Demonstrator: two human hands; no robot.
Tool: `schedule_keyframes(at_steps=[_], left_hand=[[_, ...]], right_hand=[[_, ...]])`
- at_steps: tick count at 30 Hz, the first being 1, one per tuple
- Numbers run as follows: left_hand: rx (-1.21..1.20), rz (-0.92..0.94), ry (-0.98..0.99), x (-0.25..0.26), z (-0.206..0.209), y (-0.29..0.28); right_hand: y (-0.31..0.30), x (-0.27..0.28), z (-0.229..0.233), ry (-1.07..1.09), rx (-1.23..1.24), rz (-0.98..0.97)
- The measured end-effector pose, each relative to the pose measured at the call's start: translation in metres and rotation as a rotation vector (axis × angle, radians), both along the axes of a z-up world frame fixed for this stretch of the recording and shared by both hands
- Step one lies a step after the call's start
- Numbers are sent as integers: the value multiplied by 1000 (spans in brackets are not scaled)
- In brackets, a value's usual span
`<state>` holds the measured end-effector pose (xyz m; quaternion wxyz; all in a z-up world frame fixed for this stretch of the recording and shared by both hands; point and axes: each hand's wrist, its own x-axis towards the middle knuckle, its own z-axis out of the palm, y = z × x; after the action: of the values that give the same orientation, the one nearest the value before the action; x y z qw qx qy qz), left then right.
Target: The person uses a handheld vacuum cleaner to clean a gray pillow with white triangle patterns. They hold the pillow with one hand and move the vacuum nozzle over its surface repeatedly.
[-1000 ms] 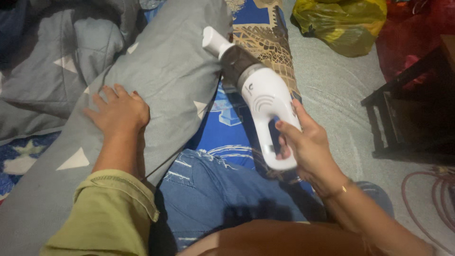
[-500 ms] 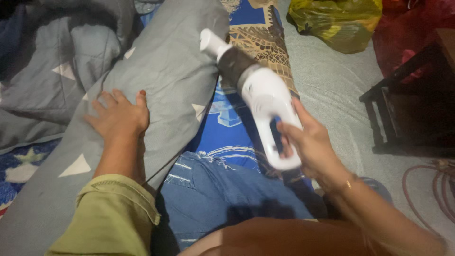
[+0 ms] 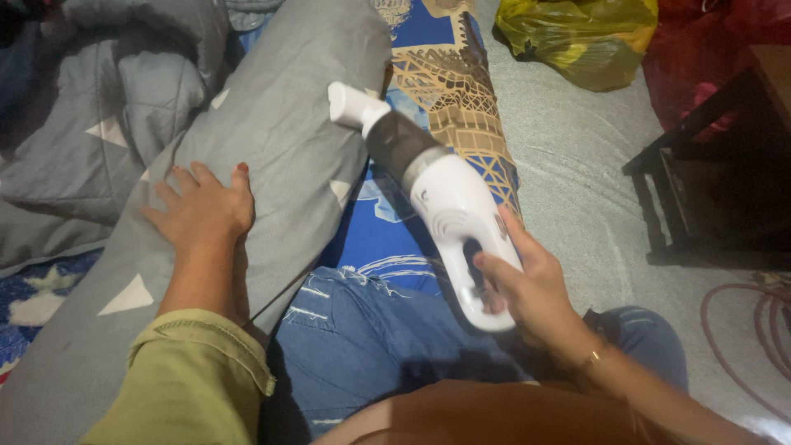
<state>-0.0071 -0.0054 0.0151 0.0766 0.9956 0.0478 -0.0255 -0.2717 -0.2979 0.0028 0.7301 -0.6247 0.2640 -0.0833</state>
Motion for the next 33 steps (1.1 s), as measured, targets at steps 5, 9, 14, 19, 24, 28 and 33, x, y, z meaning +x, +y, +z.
schedule_keyframes(at_steps=[5, 9, 14, 19, 24, 28, 33], left_hand=[[-2, -3, -13, 2, -3, 1], [-5, -7, -22, 2, -5, 1], [-9, 5, 10, 0, -2, 0], [2, 7, 34, -1, 0, -1], [-16, 6, 31, 1, 0, -1], [-18, -6, 9, -2, 0, 0], [-23, -3, -3, 1, -1, 0]], right_hand=[[0, 33, 16, -50, -87, -9], [-1, 57, 33, -42, -203, -23], [-11, 69, 55, -131, -500, 114], [-2, 55, 68, -554, -834, 371], [12, 59, 82, -197, -960, 362], [17, 80, 79, -207, -1119, 326], [28, 104, 68, -276, -1111, 302]])
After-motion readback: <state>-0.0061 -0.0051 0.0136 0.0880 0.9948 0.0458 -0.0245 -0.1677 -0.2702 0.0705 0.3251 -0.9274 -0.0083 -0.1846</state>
